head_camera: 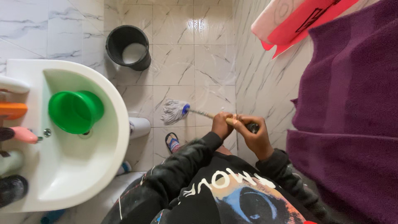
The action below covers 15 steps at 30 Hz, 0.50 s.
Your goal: The person mops the bathroom floor using a mop and a bucket of water.
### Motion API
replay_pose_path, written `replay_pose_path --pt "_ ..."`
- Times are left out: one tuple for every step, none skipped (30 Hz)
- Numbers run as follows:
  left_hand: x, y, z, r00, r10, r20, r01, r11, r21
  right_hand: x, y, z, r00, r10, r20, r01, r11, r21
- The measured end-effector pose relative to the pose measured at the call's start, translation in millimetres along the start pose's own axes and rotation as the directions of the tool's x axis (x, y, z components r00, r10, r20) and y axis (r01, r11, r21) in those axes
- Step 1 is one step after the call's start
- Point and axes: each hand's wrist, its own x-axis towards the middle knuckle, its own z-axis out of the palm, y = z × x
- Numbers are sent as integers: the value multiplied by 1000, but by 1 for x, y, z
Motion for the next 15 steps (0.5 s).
replay_pose_path --pt "9 3 6 998 55 -36 -55 999 -2 7 -2 -5 999 -34 -25 34 999 -19" --pt "19 6 13 1000 -3 11 3 1000 -9 13 -5 -11 996 -69 -49 68 997 -39" --pt "32 8 22 997 -57 60 58 998 -12 21 -8 -19 996 -86 -38 84 994 -64" --pt "43 10 31 988 -109 108 111 994 -14 28 -11 -28 994 -103 -26 100 991 -89" --pt "53 11 39 993 -75 88 79 996 -51 35 -13 -33 993 -121 -16 118 987 -111" --pt "61 12 49 997 -41 67 46 995 -88 40 -15 -39 990 -143 -21 139 982 -128" --pt "65 11 60 999 -11 52 17 992 -126 40 -16 -45 987 -158 -31 152 977 -147" --pt "69 9 71 997 5 76 6 989 -147 40 -16 -49 984 -173 -40 164 972 -166" --pt "73 5 80 994 22 103 -4 986 -168 37 -15 -51 980 -170 -103 148 970 -195" --pt "75 2 89 991 40 131 -14 982 -190 33 -13 -50 972 -168 -166 129 966 -223" --pt "74 -1 99 982 70 177 -32 977 -210 27 -11 -50 959 -167 -228 109 962 -250" --pt "72 -4 109 970 101 223 -49 972 -230 20 -10 -50 951 -151 -271 77 961 -265" --pt "74 -7 116 955 138 261 -71 966 -249 15 -10 -49 940 -143 -311 54 959 -278" --pt "71 -8 121 943 148 297 -67 962 -266 11 -10 -48 927 -135 -350 30 957 -290" --pt "65 -8 122 930 159 332 -63 957 -282 8 -10 -47 917 -113 -383 -12 951 -308"
